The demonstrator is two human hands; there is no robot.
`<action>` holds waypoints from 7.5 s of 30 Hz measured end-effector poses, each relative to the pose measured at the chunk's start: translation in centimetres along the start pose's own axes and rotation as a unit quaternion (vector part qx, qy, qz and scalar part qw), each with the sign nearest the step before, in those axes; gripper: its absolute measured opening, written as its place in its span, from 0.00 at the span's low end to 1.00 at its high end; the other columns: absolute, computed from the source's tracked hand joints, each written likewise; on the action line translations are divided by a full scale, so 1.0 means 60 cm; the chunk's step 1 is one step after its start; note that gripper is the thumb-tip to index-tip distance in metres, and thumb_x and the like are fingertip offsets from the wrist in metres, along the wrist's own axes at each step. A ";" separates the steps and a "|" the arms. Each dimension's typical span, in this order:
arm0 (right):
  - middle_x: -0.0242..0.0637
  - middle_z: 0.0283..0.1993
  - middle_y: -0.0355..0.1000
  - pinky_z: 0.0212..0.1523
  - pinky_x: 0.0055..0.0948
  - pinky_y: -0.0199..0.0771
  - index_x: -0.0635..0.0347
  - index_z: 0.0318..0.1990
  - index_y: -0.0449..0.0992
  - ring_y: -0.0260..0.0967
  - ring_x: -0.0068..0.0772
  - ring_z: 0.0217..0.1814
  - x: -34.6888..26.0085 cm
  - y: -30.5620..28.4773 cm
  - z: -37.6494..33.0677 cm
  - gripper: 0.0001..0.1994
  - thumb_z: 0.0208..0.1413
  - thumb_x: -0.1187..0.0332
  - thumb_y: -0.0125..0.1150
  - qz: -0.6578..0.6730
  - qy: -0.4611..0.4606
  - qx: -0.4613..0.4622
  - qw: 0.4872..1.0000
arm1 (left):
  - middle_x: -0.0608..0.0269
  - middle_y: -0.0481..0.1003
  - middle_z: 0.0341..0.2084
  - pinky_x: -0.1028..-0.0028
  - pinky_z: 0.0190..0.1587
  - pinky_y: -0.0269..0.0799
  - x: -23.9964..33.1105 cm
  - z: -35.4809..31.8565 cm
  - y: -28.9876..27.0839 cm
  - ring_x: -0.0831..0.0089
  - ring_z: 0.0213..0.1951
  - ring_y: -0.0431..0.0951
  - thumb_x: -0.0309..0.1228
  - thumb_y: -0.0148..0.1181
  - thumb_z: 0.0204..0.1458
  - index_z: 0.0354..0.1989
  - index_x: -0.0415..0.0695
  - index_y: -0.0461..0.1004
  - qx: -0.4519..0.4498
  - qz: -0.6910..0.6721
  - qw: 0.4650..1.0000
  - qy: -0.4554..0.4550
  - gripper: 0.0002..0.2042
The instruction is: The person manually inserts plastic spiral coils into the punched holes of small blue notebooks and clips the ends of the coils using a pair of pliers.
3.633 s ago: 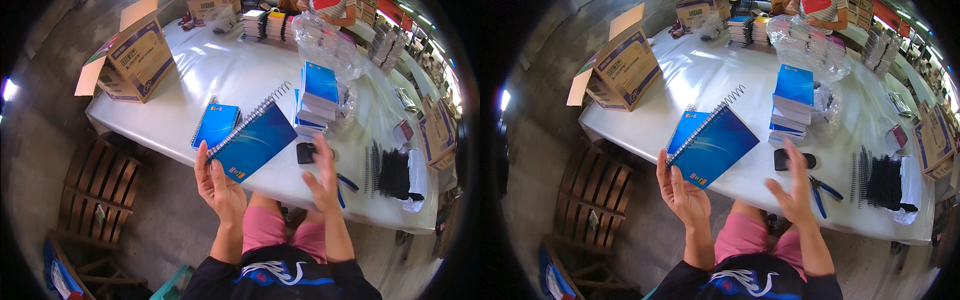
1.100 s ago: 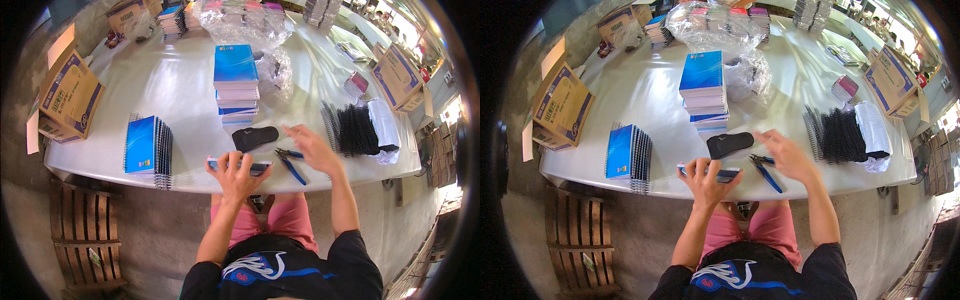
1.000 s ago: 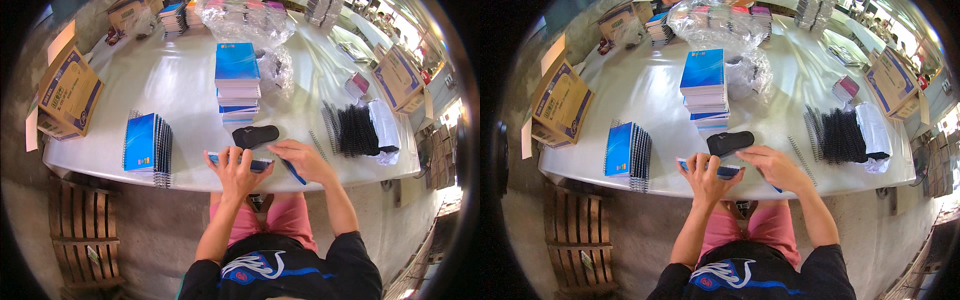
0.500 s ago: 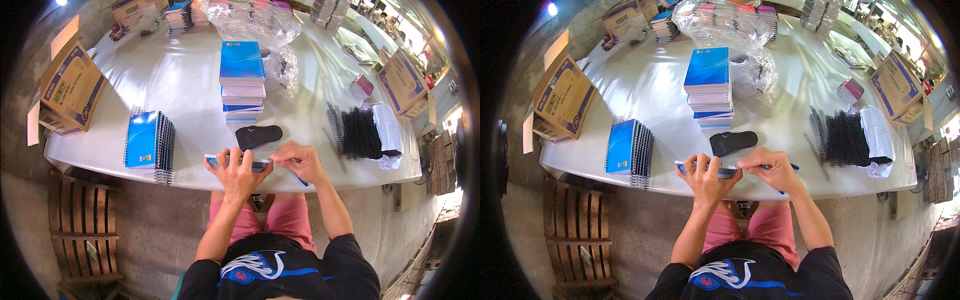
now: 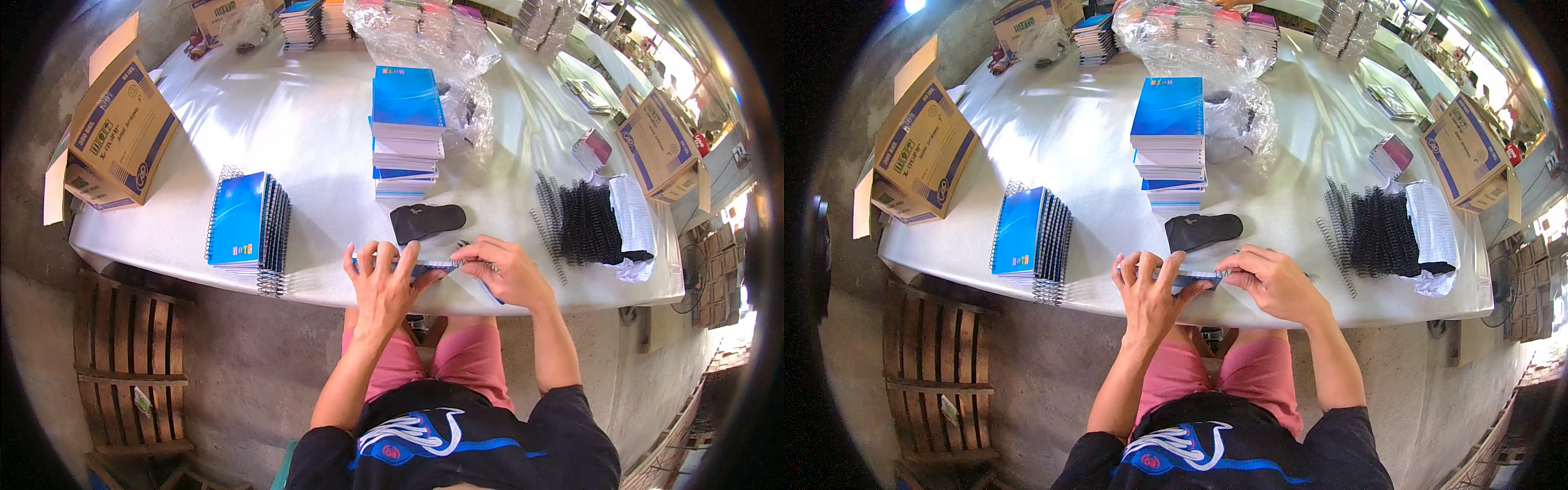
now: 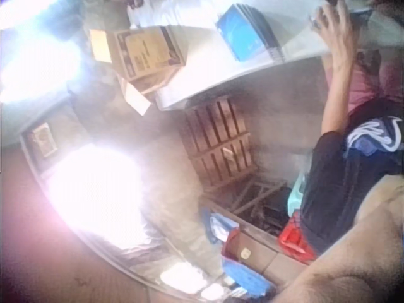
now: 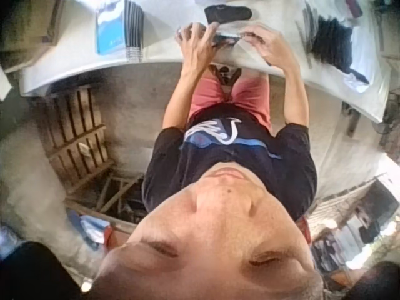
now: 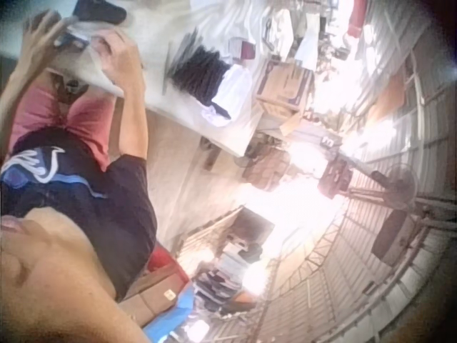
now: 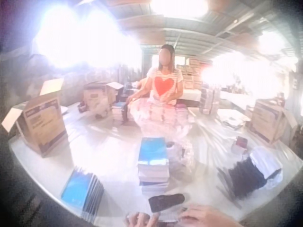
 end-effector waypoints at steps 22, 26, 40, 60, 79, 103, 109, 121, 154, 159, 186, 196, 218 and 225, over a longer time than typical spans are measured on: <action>0.50 0.39 0.77 0.46 0.30 0.73 0.65 0.36 0.81 0.76 0.34 0.42 0.052 0.026 0.038 0.11 0.43 0.83 0.62 0.589 -0.060 -0.058 0.804 | 0.52 0.63 0.48 0.53 0.57 0.54 -0.036 0.008 -0.021 0.48 0.56 0.56 0.53 0.74 0.26 0.19 0.42 0.68 0.008 -0.143 0.990 0.009 0.28; 0.43 0.37 0.79 0.49 0.32 0.73 0.62 0.35 0.82 0.77 0.36 0.39 0.067 0.047 0.038 0.11 0.41 0.81 0.64 0.364 0.056 -0.052 0.928 | 0.52 0.64 0.47 0.52 0.56 0.56 -0.031 0.014 -0.019 0.48 0.55 0.57 0.53 0.74 0.25 0.19 0.42 0.68 0.009 -0.149 0.989 0.022 0.27; 0.40 0.35 0.78 0.43 0.27 0.74 0.60 0.34 0.83 0.76 0.30 0.37 0.038 0.004 0.044 0.13 0.39 0.84 0.63 0.416 -0.025 -0.031 0.909 | 0.49 0.59 0.54 0.53 0.53 0.62 -0.043 0.013 0.008 0.45 0.60 0.51 0.51 0.76 0.22 0.19 0.41 0.69 -0.017 -0.226 0.974 -0.028 0.28; 0.41 0.34 0.78 0.41 0.27 0.75 0.62 0.35 0.82 0.76 0.33 0.36 0.014 0.008 0.020 0.13 0.37 0.82 0.66 0.441 -0.087 0.086 0.889 | 0.49 0.56 0.55 0.64 0.41 0.62 -0.059 0.018 0.042 0.59 0.43 0.60 0.50 0.78 0.17 0.21 0.45 0.69 -0.041 -0.333 0.942 -0.017 0.28; 0.38 0.35 0.78 0.41 0.25 0.74 0.58 0.35 0.82 0.76 0.30 0.38 0.011 0.032 0.061 0.15 0.36 0.84 0.63 0.256 -0.035 0.076 0.963 | 0.58 0.57 0.40 0.69 0.40 0.65 -0.081 0.020 0.031 0.68 0.36 0.64 0.44 0.82 0.15 0.34 0.44 0.62 0.007 -0.310 0.951 -0.012 0.38; 0.39 0.34 0.78 0.38 0.25 0.73 0.60 0.36 0.81 0.75 0.26 0.36 0.021 0.052 0.100 0.14 0.39 0.82 0.62 0.194 0.004 0.099 0.976 | 0.60 0.52 0.47 0.73 0.47 0.65 -0.102 -0.003 0.085 0.74 0.39 0.64 0.45 0.81 0.18 0.47 0.40 0.52 -0.068 -0.420 0.900 -0.098 0.49; 0.44 0.47 0.74 0.56 0.37 0.66 0.58 0.44 0.79 0.71 0.44 0.51 0.133 -0.052 0.046 0.17 0.43 0.79 0.61 -0.168 0.143 0.167 0.961 | 0.64 0.61 0.39 0.77 0.43 0.64 -0.122 -0.005 0.099 0.77 0.37 0.64 0.37 0.75 0.37 0.42 0.41 0.61 -0.063 -0.582 0.790 -0.182 0.29; 0.48 0.57 0.59 0.57 0.50 0.55 0.49 0.64 0.61 0.56 0.51 0.56 0.057 0.048 -0.142 0.26 0.59 0.59 0.52 -0.294 0.182 0.103 0.933 | 0.69 0.73 0.25 0.83 0.28 0.63 -0.137 -0.007 -0.022 0.83 0.26 0.69 0.23 0.69 0.43 0.37 0.38 0.80 0.107 -0.456 0.844 -0.259 0.11; 0.45 0.62 0.57 0.62 0.60 0.45 0.34 0.60 0.66 0.52 0.48 0.65 0.008 0.080 -0.074 0.23 0.55 0.57 0.57 -0.394 0.173 0.055 0.901 | 0.70 0.68 0.37 0.87 0.34 0.63 -0.177 -0.037 -0.137 0.88 0.32 0.65 0.35 0.59 0.56 0.47 0.40 0.72 0.301 -0.485 0.777 -0.266 0.15; 0.43 0.62 0.57 0.61 0.51 0.53 0.50 0.62 0.63 0.56 0.42 0.64 -0.087 0.074 0.041 0.26 0.56 0.63 0.59 0.120 0.059 0.196 0.971 | 0.63 0.70 0.42 0.81 0.44 0.69 -0.179 -0.046 -0.177 0.82 0.42 0.71 0.34 0.52 0.60 0.51 0.40 0.70 0.361 -0.571 0.690 -0.260 0.14; 0.40 0.54 0.71 0.61 0.32 0.58 0.57 0.52 0.73 0.64 0.32 0.59 -0.077 0.261 0.449 0.17 0.62 0.57 0.50 0.333 -0.040 0.057 0.941 | 0.51 0.74 0.41 0.71 0.48 0.69 -0.413 -0.047 -0.170 0.67 0.43 0.74 0.48 0.35 0.65 0.47 0.32 0.72 0.365 -0.364 0.786 -0.342 0.28; 0.35 0.32 0.74 0.34 0.19 0.68 0.67 0.39 0.77 0.67 0.19 0.32 -0.027 0.337 0.410 0.22 0.64 0.53 0.47 0.473 0.069 0.161 0.864 | 0.47 0.76 0.39 0.72 0.44 0.72 -0.430 -0.048 -0.168 0.65 0.38 0.76 0.44 0.38 0.64 0.42 0.26 0.74 0.386 -0.369 0.777 -0.334 0.27; 0.51 0.48 0.72 0.49 0.38 0.70 0.62 0.55 0.66 0.72 0.45 0.48 0.060 -0.125 0.269 0.40 0.40 0.43 0.68 -0.170 0.307 0.183 0.918 | 0.52 0.77 0.36 0.68 0.37 0.74 -0.010 -0.181 -0.035 0.60 0.34 0.78 0.41 0.59 0.50 0.42 0.42 0.77 -0.378 -0.460 0.800 -0.072 0.16; 0.48 0.34 0.77 0.40 0.34 0.75 0.68 0.40 0.77 0.76 0.41 0.37 0.080 -0.132 0.275 0.38 0.29 0.41 0.74 -0.083 0.322 0.066 0.941 | 0.53 0.74 0.44 0.57 0.47 0.66 -0.123 -0.222 0.220 0.52 0.44 0.74 0.53 0.60 0.47 0.48 0.47 0.73 -0.312 -0.256 0.913 -0.055 0.26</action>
Point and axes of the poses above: each hand's wrist, its own z-axis towards the middle knuckle, its own y-axis out of the palm, x = y × z, the point moved 10 cm from there along z, towards the middle knuckle
